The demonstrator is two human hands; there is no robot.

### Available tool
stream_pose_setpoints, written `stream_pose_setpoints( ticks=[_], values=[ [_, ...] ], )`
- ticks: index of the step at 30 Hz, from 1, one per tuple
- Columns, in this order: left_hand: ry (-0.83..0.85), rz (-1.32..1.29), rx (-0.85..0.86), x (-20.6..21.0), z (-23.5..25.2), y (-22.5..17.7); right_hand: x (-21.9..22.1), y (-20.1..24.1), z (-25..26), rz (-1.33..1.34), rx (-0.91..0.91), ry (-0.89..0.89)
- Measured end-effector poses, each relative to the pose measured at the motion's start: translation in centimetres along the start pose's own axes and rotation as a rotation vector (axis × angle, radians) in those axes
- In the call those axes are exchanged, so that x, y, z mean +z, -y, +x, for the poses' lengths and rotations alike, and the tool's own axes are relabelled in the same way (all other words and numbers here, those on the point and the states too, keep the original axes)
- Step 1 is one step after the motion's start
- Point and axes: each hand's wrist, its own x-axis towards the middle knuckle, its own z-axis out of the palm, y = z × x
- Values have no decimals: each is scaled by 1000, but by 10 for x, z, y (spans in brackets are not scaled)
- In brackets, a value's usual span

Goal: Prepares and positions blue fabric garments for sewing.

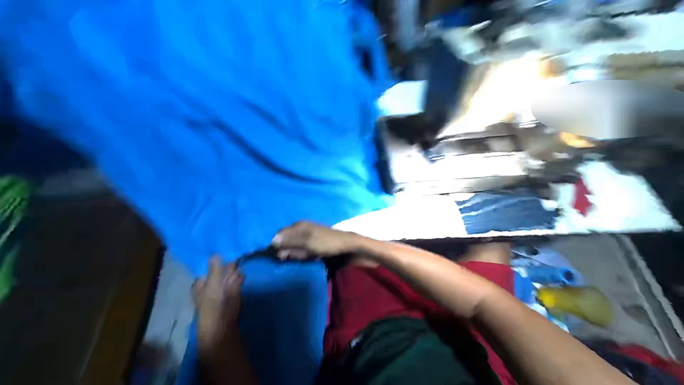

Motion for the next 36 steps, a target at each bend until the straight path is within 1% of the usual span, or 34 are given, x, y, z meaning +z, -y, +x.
stream_pose_setpoints(
  ticks=[1, 3, 5, 8, 10, 12, 15, 18, 19, 21, 23, 24, 25, 27, 29, 31, 36],
  values=[
    [-32, -3, 4, -2, 1, 4, -2, -6, 1, 9, 24, 34],
    [-29, 2, 22, -14, 5, 19, -2, -14, 0, 44, 34, 79],
    [13, 88, 23, -31, -2, 30, -1, -14, -4, 54, 22, 106],
    [28, 174, 58, -43, -6, 35, 0, -16, 2, 58, 9, 99],
    [18, 176, 76, -47, -8, 37, 2, -15, 11, 58, 48, 77],
    [5, 180, 89, -49, -11, 36, 8, -11, 16, 4, 97, 47],
    [-12, 254, 87, -57, -9, 39, 17, -9, 16, -170, 126, 56],
    [-9, 420, 2, -72, -5, 33, 21, -9, 20, -275, 108, 75],
    [-43, 408, -12, -76, -5, 29, 21, -9, 22, -289, 110, 81],
    [-215, 250, 3, -77, -3, 23, 19, -8, 25, -291, 135, 94],
    [-421, 46, 101, -67, 5, 16, 18, -8, 28, -273, 159, 111],
    [-464, -15, 151, -60, 10, 12, 18, -8, 31, -265, 169, 122],
    [-464, -34, 199, -53, 15, 11, 18, -10, 33, -260, 176, 139],
    [-390, 21, 298, -41, 21, 16, 21, -10, 36, -261, 197, 158],
    [-309, 87, 347, -31, 24, 20, 23, -7, 30, -263, 208, 149],
    [-287, 120, 395, -29, 26, 26, 23, -6, 26, -264, 226, 140],
    [-302, 164, 374, -44, 18, 31, 19, -5, 32, -182, 263, 147]
  ],
)
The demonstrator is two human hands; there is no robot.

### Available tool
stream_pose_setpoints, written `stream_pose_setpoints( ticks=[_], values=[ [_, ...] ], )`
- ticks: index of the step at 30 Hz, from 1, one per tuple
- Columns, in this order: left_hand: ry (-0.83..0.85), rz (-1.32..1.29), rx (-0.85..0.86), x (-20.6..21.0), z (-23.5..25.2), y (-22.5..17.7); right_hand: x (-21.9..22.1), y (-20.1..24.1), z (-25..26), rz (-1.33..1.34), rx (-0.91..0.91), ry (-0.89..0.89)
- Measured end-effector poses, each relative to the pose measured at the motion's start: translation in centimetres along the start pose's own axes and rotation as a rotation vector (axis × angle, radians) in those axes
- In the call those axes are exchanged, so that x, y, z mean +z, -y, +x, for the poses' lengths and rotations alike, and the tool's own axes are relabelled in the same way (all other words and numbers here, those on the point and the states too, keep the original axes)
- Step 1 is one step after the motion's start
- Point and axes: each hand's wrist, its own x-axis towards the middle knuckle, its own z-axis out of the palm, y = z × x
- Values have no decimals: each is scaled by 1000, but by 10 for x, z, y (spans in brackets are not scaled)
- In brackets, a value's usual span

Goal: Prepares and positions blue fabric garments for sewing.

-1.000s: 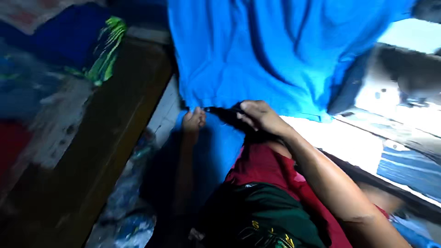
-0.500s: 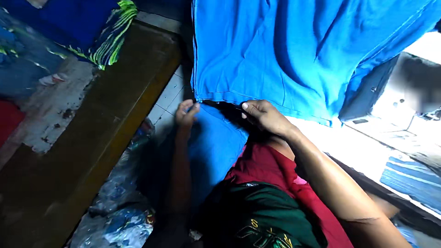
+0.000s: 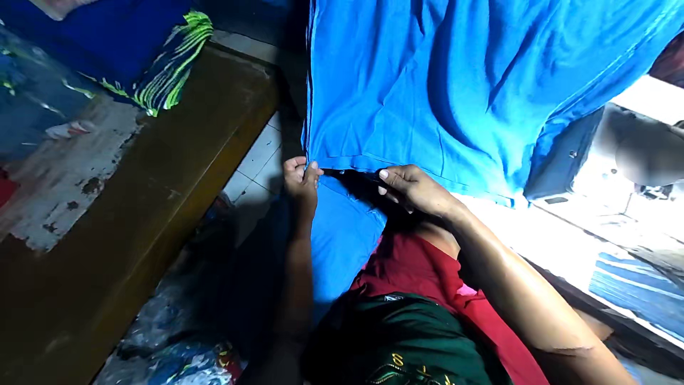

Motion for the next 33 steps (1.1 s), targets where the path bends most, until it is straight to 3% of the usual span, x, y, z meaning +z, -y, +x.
stream_pose_setpoints(
  ticks=[8, 18, 33],
  values=[
    [127, -17, -140, -24, -18, -13, 5, -1, 5, -105, 6, 4],
    [147, 31, -35, -31, -43, -7, 45, -6, 23, -275, -80, -49],
    [258, 68, -120, -38, -60, -29, 79, -2, 57, -230, -114, -108]
  ],
)
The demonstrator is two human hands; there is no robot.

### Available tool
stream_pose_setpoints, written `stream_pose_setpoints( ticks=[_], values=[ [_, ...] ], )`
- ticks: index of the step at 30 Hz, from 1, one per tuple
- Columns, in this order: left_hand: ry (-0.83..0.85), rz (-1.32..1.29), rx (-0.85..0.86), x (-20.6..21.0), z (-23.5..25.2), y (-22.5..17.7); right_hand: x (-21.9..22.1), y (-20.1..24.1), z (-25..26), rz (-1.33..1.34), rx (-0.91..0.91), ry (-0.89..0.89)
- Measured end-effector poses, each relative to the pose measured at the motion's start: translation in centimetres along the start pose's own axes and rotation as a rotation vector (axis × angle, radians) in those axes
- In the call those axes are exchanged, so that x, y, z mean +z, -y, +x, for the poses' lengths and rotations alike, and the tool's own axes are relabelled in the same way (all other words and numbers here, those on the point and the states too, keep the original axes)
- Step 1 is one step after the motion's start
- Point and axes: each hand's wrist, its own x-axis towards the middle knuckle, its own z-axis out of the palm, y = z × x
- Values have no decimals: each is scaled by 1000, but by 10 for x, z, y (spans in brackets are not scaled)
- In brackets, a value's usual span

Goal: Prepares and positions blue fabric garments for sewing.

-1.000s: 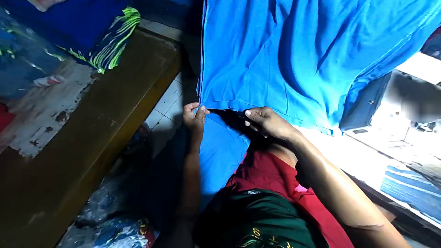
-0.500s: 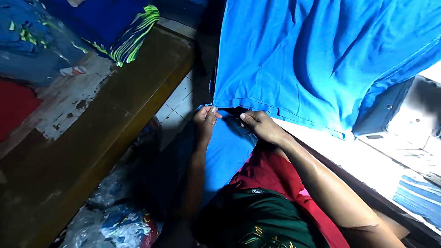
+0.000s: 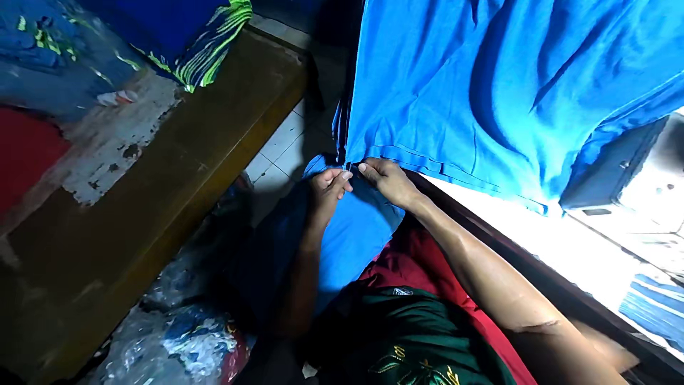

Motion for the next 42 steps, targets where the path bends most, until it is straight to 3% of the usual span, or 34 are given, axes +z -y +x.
stream_pose_setpoints(
  ticks=[19, 26, 30, 37, 42],
  values=[
    [14, 63, -34, 4, 4, 7, 8, -6, -4, -133, 36, -132],
    [70, 107, -57, 5, 7, 1, 4, -10, 1, -74, 31, -58],
    [93, 90, -68, 15, 4, 7, 11, -1, 4, -220, 11, -113],
    [-52, 241, -169, 0, 20, 16, -4, -23, -5, -142, 87, -82],
    [-131, -32, -5, 12, 61, 19, -5, -28, -14, -118, 84, -73]
  ],
)
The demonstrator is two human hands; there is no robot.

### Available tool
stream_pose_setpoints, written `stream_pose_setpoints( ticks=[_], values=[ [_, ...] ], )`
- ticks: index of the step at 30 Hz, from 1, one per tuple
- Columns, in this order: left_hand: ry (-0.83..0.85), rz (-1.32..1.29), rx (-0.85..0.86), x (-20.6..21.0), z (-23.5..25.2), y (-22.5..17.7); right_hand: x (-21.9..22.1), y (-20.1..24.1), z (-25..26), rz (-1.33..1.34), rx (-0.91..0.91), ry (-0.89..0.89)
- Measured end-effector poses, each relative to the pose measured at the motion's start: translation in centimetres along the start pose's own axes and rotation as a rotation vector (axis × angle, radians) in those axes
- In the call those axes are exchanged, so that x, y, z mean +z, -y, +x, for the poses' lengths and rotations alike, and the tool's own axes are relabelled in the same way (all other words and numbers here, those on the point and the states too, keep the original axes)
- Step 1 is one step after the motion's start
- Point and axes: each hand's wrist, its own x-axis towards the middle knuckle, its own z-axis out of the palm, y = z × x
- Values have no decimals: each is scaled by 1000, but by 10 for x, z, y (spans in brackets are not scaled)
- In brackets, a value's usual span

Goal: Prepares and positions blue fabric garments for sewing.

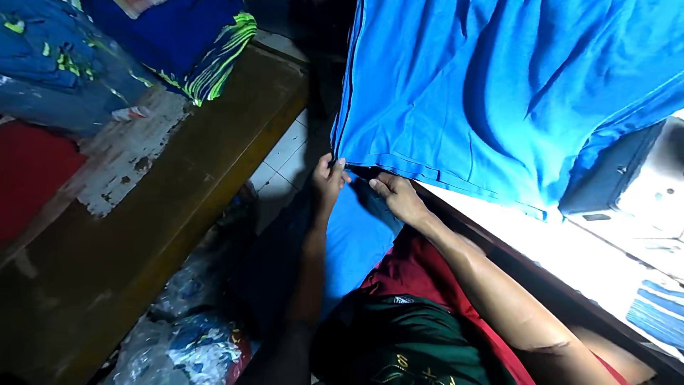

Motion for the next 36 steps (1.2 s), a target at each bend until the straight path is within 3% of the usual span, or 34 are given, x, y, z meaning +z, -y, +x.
stream_pose_setpoints(
  ticks=[8, 20, 25, 31, 36],
  values=[
    [100, 197, -56, -1, -52, 7, -6, 1, 3, 21, -51, 6],
    [215, 275, -72, 6, -66, -3, 11, 24, 11, -20, -65, 0],
    [142, 116, -118, 13, -50, 13, -4, -11, -21, -4, 3, -8],
    [157, -195, -88, 53, -25, -2, -13, -25, -38, 46, 65, -42],
    [156, -158, -31, 52, -33, 5, -21, -20, -36, 89, 38, -72]
  ],
)
